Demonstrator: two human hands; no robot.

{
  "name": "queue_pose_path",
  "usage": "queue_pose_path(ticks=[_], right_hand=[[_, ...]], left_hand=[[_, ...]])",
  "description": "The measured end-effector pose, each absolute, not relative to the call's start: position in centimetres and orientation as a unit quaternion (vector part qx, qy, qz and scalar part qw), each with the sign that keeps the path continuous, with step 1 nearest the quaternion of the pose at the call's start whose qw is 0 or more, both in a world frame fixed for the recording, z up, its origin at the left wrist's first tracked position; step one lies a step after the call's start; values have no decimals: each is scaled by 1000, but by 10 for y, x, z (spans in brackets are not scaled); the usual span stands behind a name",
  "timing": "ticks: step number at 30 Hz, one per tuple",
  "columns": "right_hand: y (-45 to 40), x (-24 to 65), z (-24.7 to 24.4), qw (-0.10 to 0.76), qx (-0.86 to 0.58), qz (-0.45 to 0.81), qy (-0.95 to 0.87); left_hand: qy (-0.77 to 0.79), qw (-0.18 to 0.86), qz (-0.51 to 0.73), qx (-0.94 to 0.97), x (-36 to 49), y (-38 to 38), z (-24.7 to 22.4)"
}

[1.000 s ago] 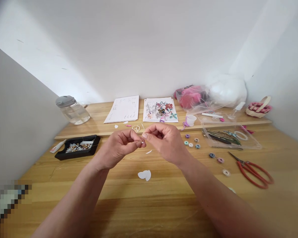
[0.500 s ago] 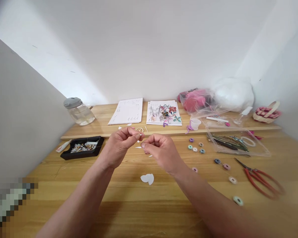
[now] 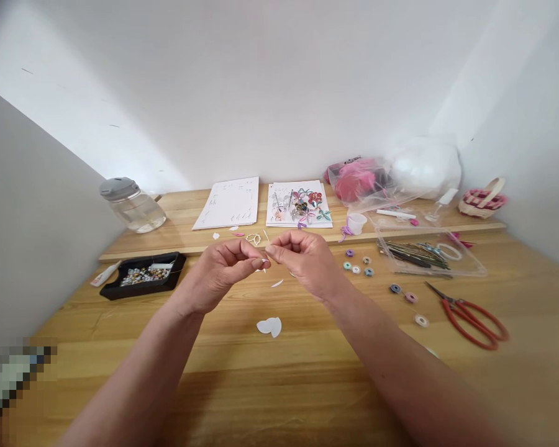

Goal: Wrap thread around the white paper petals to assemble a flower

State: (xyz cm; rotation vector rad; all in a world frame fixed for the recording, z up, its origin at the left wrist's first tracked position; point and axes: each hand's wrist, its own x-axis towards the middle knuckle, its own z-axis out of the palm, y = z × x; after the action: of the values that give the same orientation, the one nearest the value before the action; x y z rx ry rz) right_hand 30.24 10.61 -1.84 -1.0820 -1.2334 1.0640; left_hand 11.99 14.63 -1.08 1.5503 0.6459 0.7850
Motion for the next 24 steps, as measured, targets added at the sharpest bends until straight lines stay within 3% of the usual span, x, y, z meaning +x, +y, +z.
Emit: queue_pose_path(ticks=[4, 8, 17, 24], right_hand=[[108, 294, -30, 551, -443, 559, -434], [103, 285, -32, 532, -444, 581, -427], [86, 292, -10, 513, -522, 270, -626], [101, 305, -15, 530, -497, 334, -601]], left_hand=[[284, 586, 393, 649, 121, 148, -10], [297, 579, 429, 626, 123, 150, -12], [359, 515, 354, 693, 119, 148, -11], [318, 598, 303, 670, 117, 146, -9]])
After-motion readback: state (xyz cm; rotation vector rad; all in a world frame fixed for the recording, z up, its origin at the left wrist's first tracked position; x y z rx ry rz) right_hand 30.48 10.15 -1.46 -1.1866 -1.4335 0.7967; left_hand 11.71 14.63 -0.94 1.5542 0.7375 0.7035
